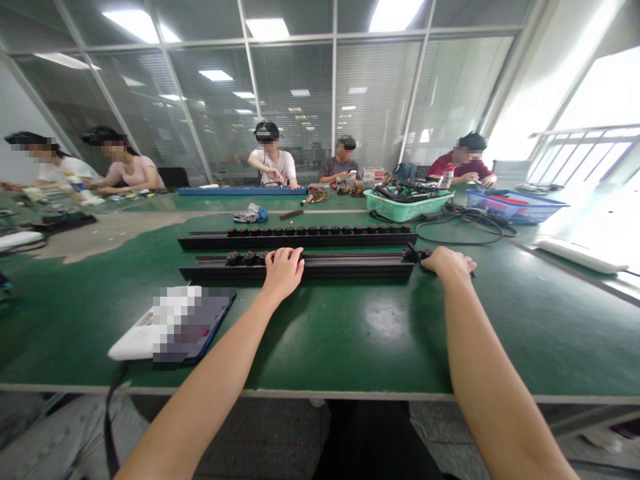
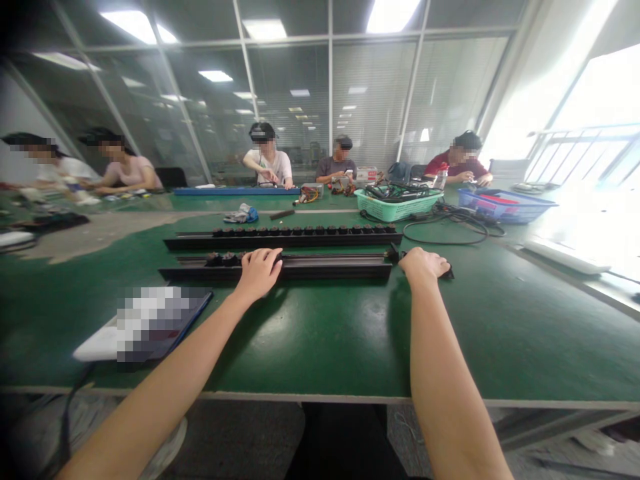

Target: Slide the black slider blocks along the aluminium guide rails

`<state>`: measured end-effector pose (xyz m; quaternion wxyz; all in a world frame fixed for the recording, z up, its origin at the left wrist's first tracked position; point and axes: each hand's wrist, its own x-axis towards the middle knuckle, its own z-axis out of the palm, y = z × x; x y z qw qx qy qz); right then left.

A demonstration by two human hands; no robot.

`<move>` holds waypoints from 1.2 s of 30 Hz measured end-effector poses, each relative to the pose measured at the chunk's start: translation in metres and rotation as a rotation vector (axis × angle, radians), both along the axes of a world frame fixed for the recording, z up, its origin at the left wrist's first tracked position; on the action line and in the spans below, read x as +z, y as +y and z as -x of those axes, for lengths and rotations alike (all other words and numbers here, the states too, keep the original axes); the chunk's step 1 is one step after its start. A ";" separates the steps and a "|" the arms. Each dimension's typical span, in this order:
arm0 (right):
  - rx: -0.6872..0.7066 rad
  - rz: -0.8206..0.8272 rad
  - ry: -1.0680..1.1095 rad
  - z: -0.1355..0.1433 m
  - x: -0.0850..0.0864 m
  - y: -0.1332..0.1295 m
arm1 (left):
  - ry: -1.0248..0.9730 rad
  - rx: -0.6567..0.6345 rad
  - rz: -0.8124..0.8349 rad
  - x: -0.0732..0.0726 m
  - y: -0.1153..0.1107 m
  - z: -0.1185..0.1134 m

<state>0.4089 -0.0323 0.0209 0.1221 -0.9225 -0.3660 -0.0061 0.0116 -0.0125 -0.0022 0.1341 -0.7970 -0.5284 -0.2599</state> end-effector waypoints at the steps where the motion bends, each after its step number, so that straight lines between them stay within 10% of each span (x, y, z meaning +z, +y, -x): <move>1: 0.006 0.021 -0.008 -0.001 -0.001 0.001 | 0.001 0.000 -0.001 0.000 0.000 0.000; 8: -0.021 0.161 0.027 0.007 0.000 0.001 | 0.003 0.000 -0.008 -0.001 0.000 0.000; 16: 0.097 -0.157 -0.053 0.032 0.024 -0.014 | 0.002 -0.002 -0.009 0.000 0.000 0.000; 30: 1.079 -0.323 -0.538 0.210 -0.010 -0.023 | -0.029 0.072 -0.115 0.009 -0.006 -0.003; 36: 1.266 -0.372 -0.567 0.240 -0.030 -0.025 | -0.064 0.159 -0.163 0.015 -0.007 -0.001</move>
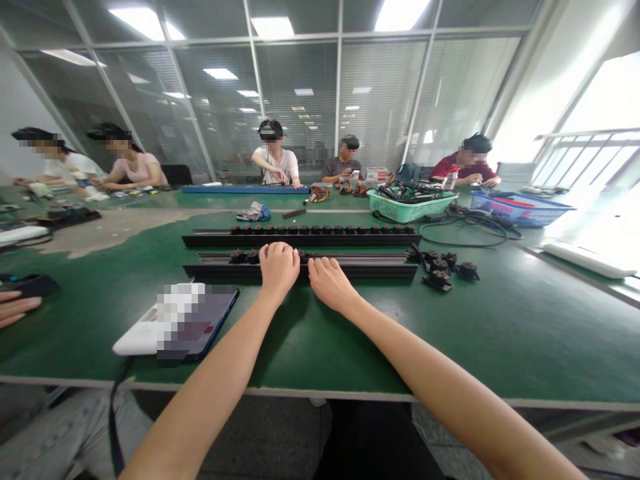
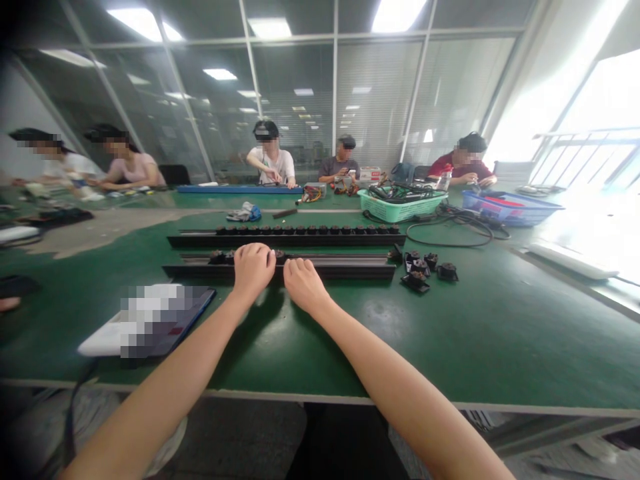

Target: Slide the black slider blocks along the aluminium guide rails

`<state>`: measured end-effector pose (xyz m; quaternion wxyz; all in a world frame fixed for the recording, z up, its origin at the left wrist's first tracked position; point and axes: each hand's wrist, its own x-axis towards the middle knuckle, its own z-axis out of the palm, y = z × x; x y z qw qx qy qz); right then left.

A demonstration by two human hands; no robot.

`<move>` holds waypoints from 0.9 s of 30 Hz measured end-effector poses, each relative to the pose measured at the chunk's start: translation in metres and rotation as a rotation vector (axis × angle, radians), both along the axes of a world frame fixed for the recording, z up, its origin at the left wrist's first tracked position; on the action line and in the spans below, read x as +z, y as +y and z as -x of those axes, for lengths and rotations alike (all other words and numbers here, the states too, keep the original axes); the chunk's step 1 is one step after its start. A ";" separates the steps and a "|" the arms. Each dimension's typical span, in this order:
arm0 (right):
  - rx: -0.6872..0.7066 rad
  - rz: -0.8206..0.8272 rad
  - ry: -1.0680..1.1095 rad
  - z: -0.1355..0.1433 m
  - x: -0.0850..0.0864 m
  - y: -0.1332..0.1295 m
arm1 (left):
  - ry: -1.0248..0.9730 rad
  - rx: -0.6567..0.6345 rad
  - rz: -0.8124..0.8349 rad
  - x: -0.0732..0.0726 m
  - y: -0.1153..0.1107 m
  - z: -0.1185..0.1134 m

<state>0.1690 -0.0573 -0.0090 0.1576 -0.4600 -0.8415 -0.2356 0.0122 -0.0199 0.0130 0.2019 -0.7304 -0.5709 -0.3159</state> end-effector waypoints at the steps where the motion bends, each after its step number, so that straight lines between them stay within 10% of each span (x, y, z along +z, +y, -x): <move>1: 0.006 0.006 0.002 0.001 0.000 0.001 | 0.005 0.002 0.005 0.000 -0.001 0.000; 12: -0.194 0.267 0.223 0.048 0.028 0.026 | 0.044 0.022 0.037 -0.001 -0.002 0.004; 27: -0.296 0.330 0.504 0.060 0.014 0.044 | 0.061 0.065 0.146 0.000 -0.003 0.007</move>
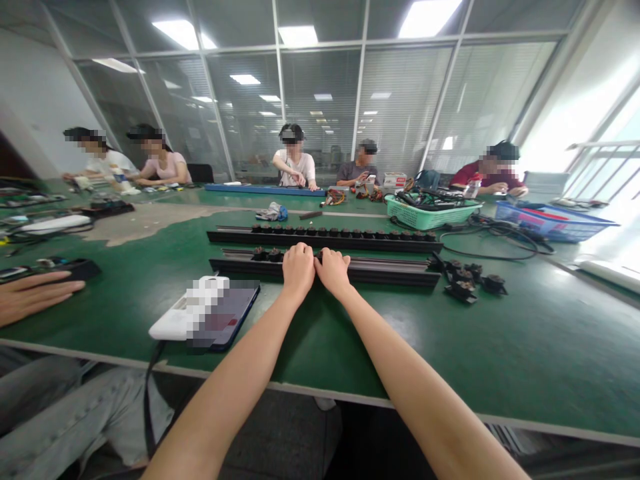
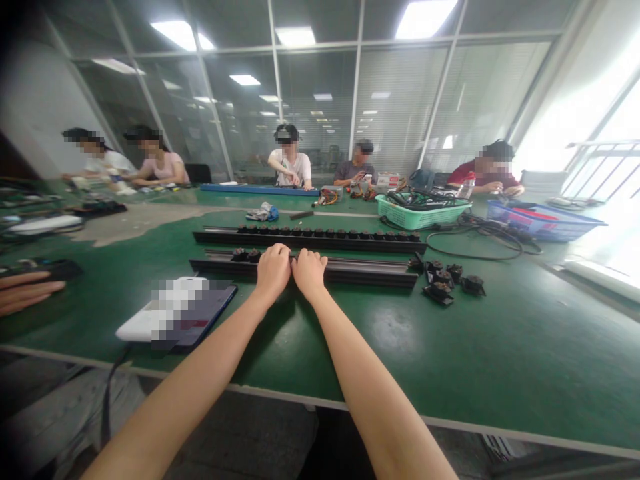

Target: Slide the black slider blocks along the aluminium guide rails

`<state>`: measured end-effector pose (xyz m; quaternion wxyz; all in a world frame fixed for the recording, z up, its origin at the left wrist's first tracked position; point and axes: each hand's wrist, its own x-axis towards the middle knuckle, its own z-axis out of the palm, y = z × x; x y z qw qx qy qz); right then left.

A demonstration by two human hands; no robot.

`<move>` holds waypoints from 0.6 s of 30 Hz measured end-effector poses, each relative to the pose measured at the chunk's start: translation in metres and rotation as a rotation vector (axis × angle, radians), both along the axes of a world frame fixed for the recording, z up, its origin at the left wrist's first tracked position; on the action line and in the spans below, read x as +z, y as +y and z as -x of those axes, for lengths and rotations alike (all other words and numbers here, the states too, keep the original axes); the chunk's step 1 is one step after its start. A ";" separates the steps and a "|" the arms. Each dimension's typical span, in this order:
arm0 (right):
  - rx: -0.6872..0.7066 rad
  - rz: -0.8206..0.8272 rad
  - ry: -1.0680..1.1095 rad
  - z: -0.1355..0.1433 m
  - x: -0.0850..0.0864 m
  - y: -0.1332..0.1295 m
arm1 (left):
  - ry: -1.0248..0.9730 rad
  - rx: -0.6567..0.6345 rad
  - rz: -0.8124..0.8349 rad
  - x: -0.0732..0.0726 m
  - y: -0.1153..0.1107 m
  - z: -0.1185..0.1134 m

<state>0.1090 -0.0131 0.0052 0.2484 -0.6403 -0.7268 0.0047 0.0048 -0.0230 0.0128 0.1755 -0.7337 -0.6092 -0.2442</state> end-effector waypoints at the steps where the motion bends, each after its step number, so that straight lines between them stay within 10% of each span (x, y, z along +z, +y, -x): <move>1: 0.003 0.013 0.015 -0.001 0.001 0.001 | 0.004 0.005 0.011 0.000 0.000 0.000; 18: 0.018 0.063 0.034 -0.018 0.009 0.003 | -0.044 0.001 0.049 -0.002 0.000 -0.001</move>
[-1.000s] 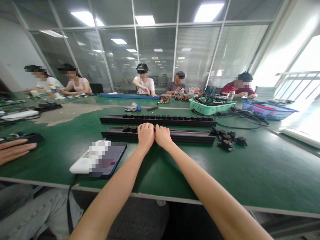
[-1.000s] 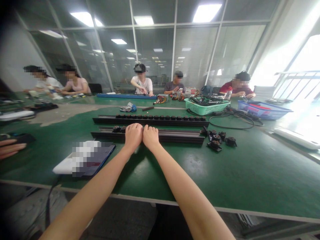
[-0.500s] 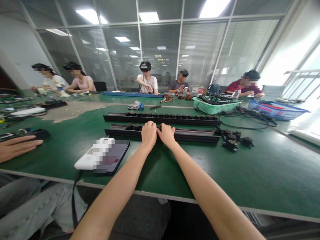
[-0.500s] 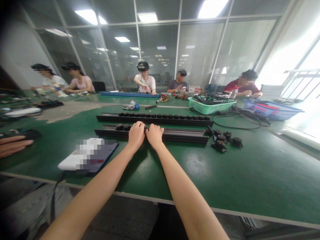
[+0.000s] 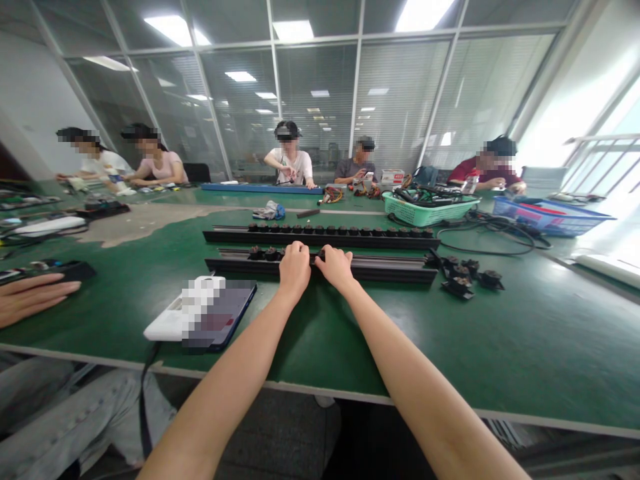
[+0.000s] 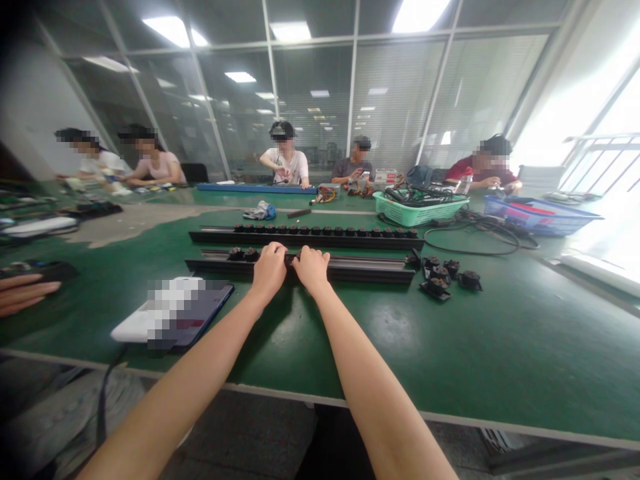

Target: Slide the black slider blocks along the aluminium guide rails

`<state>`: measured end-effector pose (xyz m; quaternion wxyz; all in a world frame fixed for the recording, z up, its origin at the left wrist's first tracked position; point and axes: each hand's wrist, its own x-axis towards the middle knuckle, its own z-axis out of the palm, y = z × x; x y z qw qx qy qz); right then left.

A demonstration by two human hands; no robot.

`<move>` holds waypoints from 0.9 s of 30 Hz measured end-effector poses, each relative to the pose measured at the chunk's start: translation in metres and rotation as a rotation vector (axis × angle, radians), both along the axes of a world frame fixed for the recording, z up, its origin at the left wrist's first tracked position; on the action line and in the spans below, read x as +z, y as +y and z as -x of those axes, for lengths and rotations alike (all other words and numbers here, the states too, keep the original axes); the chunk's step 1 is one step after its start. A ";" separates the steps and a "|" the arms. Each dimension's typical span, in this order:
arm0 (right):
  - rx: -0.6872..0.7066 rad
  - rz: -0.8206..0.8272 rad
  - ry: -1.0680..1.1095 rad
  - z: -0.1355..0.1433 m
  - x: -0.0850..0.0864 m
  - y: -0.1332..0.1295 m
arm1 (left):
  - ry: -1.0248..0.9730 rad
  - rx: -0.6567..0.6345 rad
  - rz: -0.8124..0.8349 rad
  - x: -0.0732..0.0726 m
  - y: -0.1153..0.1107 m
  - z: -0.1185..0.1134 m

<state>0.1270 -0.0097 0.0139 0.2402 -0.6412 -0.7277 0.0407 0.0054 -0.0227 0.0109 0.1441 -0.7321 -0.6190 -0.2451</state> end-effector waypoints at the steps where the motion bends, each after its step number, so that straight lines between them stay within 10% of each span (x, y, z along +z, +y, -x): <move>1: -0.005 -0.007 -0.011 -0.001 0.000 -0.001 | -0.001 0.001 0.002 0.000 0.000 0.000; 27: -0.145 -0.124 0.090 -0.018 -0.013 -0.005 | -0.005 -0.019 -0.058 0.000 0.000 0.000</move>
